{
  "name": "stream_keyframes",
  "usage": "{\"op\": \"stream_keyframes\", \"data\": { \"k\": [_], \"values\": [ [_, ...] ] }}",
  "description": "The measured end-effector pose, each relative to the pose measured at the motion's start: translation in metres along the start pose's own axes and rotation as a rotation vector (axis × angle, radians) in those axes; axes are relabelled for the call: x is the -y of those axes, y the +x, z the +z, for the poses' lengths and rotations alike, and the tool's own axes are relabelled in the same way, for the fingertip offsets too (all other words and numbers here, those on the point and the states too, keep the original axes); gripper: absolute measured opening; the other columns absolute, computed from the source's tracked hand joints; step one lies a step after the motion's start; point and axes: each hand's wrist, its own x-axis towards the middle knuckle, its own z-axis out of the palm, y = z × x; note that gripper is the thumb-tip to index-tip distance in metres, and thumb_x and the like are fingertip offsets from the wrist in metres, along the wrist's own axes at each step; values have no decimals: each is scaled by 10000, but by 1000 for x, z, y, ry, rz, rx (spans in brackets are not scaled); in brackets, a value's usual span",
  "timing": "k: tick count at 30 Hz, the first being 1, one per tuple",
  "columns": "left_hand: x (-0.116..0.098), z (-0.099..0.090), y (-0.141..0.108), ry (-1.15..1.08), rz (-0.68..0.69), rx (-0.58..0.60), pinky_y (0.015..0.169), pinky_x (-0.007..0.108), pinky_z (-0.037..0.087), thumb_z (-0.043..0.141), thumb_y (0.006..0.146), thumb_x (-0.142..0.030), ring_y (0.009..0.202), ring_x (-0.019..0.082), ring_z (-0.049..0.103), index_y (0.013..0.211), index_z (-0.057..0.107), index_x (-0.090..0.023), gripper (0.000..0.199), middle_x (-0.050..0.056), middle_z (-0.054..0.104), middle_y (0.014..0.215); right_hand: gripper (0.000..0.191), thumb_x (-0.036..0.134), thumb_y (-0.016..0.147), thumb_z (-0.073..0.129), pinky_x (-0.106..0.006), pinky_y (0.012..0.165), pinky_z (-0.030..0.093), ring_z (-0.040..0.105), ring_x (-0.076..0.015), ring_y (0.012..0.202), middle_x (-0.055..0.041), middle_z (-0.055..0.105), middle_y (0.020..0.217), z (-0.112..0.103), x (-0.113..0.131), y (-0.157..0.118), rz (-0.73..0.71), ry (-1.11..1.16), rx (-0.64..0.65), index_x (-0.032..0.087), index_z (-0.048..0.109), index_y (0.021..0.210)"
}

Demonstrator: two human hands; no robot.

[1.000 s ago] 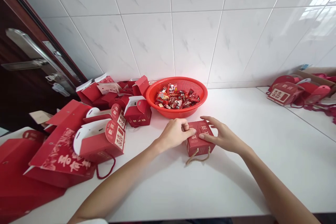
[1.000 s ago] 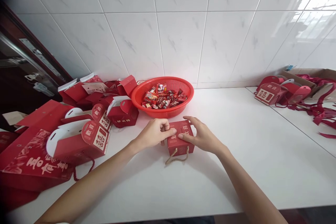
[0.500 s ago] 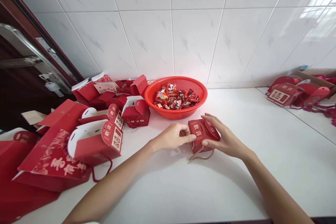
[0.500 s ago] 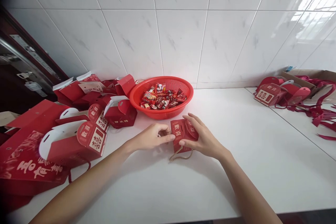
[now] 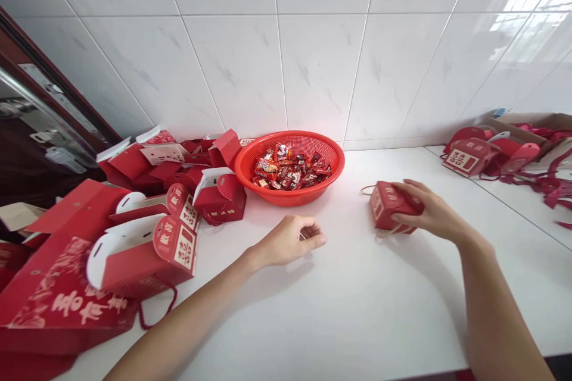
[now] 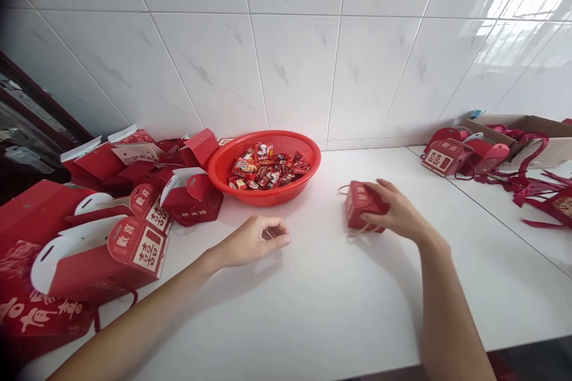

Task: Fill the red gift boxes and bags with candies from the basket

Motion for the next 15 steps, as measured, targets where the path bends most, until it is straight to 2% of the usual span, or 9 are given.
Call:
{"op": "stream_keyframes", "data": {
  "k": [4, 8, 10, 11, 13, 15],
  "values": [
    [1, -2, 0, 12, -26, 31, 742, 287, 517, 638, 868, -396, 798, 190, 661, 833, 666, -181, 220, 37, 719, 856, 600, 199, 772, 584, -543, 1115, 408, 412, -441, 1425, -168, 437, 1547, -25, -42, 1, 181, -169, -227, 199, 608, 1371],
    [1, -2, -1, 16, -26, 54, 750, 283, 522, 634, 867, -384, 804, 190, 666, 839, 666, -180, 209, 36, 718, 857, 540, 166, 801, 555, -704, 1107, 290, 262, -519, 1479, -236, 355, 1594, -23, -46, 0, 306, -327, -430, 136, 632, 1335],
    [1, -3, -1, 25, -26, 60, 752, 282, 521, 630, 868, -389, 814, 192, 667, 845, 667, -180, 213, 37, 717, 864, 480, 194, 841, 528, -675, 1105, 327, 334, -483, 1455, -237, 397, 1574, -15, -37, 2, 257, -329, -537, 127, 652, 1299],
    [1, -3, -2, 32, -30, 63, 752, 285, 521, 628, 869, -394, 818, 194, 666, 848, 667, -181, 217, 38, 717, 866, 440, 206, 859, 505, -622, 1085, 390, 446, -442, 1388, -228, 490, 1508, -9, -33, 4, 221, -306, -560, 133, 674, 1258],
    [0, -4, -2, 45, -43, 68, 749, 292, 520, 625, 868, -404, 820, 200, 663, 852, 667, -183, 226, 39, 717, 868, 366, 247, 868, 493, -530, 948, 516, 648, -371, 1121, -176, 700, 1225, 2, -29, 10, 203, -253, -467, 179, 727, 1141],
    [-1, -5, -3, 53, -53, 74, 750, 300, 519, 620, 871, -413, 819, 204, 660, 852, 664, -185, 232, 39, 715, 867, 325, 296, 825, 531, -504, 767, 555, 693, -364, 898, -137, 756, 958, 9, -34, 14, 274, -252, -352, 211, 758, 1043]
  ]
}}
